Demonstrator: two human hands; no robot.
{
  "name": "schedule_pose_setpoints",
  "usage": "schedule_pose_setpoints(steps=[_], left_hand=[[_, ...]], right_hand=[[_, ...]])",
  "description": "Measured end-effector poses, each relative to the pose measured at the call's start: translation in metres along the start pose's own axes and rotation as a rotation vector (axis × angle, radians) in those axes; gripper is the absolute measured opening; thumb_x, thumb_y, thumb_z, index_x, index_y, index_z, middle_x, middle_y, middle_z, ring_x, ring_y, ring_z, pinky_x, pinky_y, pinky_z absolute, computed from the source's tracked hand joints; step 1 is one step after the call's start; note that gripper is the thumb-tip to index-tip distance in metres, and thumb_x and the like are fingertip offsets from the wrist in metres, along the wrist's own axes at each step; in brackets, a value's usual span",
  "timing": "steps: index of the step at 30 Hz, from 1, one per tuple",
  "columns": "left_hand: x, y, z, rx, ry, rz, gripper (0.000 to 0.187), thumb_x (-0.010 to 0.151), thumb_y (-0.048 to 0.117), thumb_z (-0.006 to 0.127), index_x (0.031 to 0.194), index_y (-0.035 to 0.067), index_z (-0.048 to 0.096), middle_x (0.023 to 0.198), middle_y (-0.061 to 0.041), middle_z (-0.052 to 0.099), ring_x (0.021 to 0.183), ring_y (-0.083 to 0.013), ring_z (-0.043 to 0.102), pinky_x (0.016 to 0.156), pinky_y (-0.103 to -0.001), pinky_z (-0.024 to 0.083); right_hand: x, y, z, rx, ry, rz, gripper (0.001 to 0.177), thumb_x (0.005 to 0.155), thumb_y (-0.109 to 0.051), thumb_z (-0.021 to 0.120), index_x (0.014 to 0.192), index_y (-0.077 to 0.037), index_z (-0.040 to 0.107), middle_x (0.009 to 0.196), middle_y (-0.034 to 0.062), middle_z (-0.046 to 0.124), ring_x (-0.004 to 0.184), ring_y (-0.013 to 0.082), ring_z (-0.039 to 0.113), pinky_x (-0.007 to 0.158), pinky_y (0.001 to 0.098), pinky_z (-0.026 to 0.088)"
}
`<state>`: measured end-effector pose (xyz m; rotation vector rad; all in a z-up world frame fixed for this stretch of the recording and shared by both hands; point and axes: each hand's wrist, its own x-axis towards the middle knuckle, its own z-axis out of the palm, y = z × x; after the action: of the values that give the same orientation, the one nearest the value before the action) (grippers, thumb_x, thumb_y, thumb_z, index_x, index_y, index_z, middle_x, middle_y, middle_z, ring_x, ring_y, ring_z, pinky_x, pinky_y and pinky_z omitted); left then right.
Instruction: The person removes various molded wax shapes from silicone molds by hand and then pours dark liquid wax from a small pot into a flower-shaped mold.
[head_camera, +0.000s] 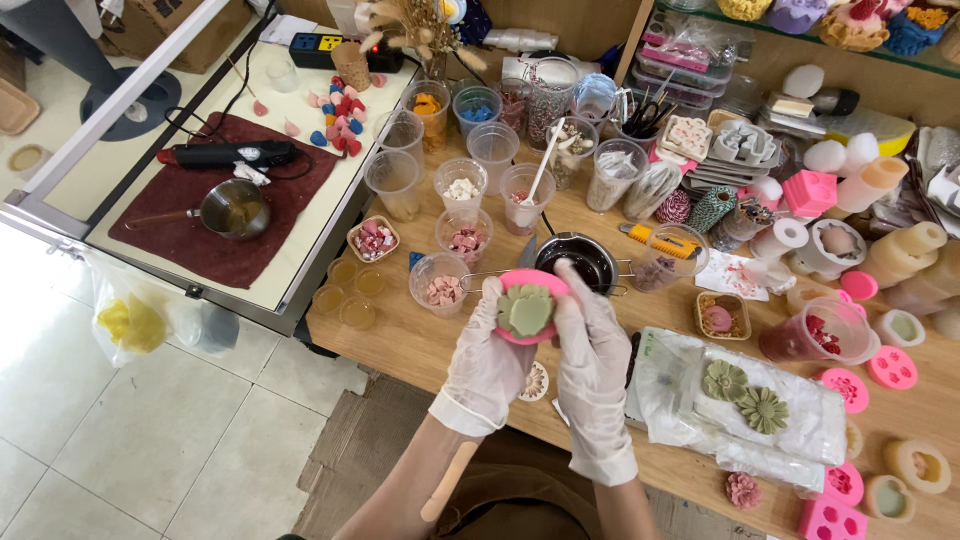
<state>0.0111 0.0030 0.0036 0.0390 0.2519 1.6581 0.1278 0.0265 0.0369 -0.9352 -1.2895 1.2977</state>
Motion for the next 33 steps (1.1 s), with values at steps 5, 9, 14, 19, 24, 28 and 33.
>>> schedule_pose_setpoints(steps=[5,9,14,19,24,28,33], left_hand=[[-0.001,-0.007,0.01,0.246,-0.053,0.196,0.032,0.106,0.02,0.068,0.128,0.001,0.056,0.125,-0.014,0.067,0.115,-0.0224,0.065,0.106,-0.041,0.052],[-0.004,0.001,0.023,0.254,0.006,0.129,0.027,0.097,0.015,0.068,0.116,0.0,0.056,0.129,-0.013,0.071,0.111,-0.0196,0.07,0.102,-0.038,0.055],[-0.004,0.007,0.029,0.223,0.007,0.045,0.021,0.095,0.005,0.067,0.115,-0.003,0.067,0.128,-0.011,0.073,0.106,-0.0161,0.071,0.097,-0.03,0.057],[0.0,0.01,0.03,0.24,0.061,0.055,0.027,0.099,0.016,0.064,0.117,-0.002,0.071,0.109,-0.011,0.072,0.094,-0.0166,0.07,0.086,-0.03,0.058],[0.006,0.002,0.016,0.217,0.097,0.155,0.023,0.101,0.018,0.068,0.114,-0.001,0.071,0.1,-0.008,0.074,0.086,-0.0155,0.07,0.077,-0.03,0.056],[0.013,0.006,0.006,0.366,0.176,0.257,0.02,0.098,0.01,0.073,0.112,-0.002,0.068,0.101,-0.008,0.075,0.088,-0.0141,0.07,0.081,-0.03,0.056],[0.017,0.016,0.009,0.447,0.162,0.287,0.02,0.094,0.01,0.072,0.11,0.001,0.064,0.107,-0.011,0.076,0.096,-0.0164,0.072,0.089,-0.032,0.058]], right_hand=[[-0.009,-0.007,0.008,-0.302,0.194,-0.328,0.034,0.102,-0.012,0.069,0.136,-0.008,0.063,0.115,0.0028,0.058,0.096,0.0099,0.058,0.087,0.0246,0.053],[-0.013,-0.023,0.014,-0.469,0.085,-0.263,0.064,0.081,-0.015,0.084,0.138,-0.006,0.057,0.114,0.0068,0.057,0.091,0.0141,0.062,0.082,0.0278,0.053],[-0.014,-0.033,0.011,-0.605,0.067,-0.306,0.077,0.072,-0.016,0.091,0.141,-0.005,0.059,0.123,0.0126,0.064,0.109,0.0224,0.065,0.094,0.033,0.052],[-0.014,-0.031,0.014,-0.542,0.054,-0.303,0.074,0.074,-0.014,0.09,0.141,-0.005,0.06,0.121,0.011,0.068,0.103,0.0188,0.069,0.092,0.0303,0.055],[-0.015,-0.019,0.012,-0.412,0.014,-0.203,0.071,0.078,-0.007,0.084,0.144,-0.005,0.058,0.124,0.0082,0.068,0.103,0.0141,0.069,0.094,0.0277,0.055],[-0.009,-0.006,0.003,0.109,-0.101,-0.035,0.065,0.085,0.001,0.076,0.146,-0.001,0.055,0.137,0.0077,0.061,0.117,0.0129,0.062,0.104,0.0298,0.051],[-0.003,-0.001,-0.017,0.376,-0.15,0.226,0.063,0.087,0.0,0.073,0.147,0.003,0.054,0.142,0.0145,0.062,0.12,0.0186,0.064,0.106,0.0342,0.05]])
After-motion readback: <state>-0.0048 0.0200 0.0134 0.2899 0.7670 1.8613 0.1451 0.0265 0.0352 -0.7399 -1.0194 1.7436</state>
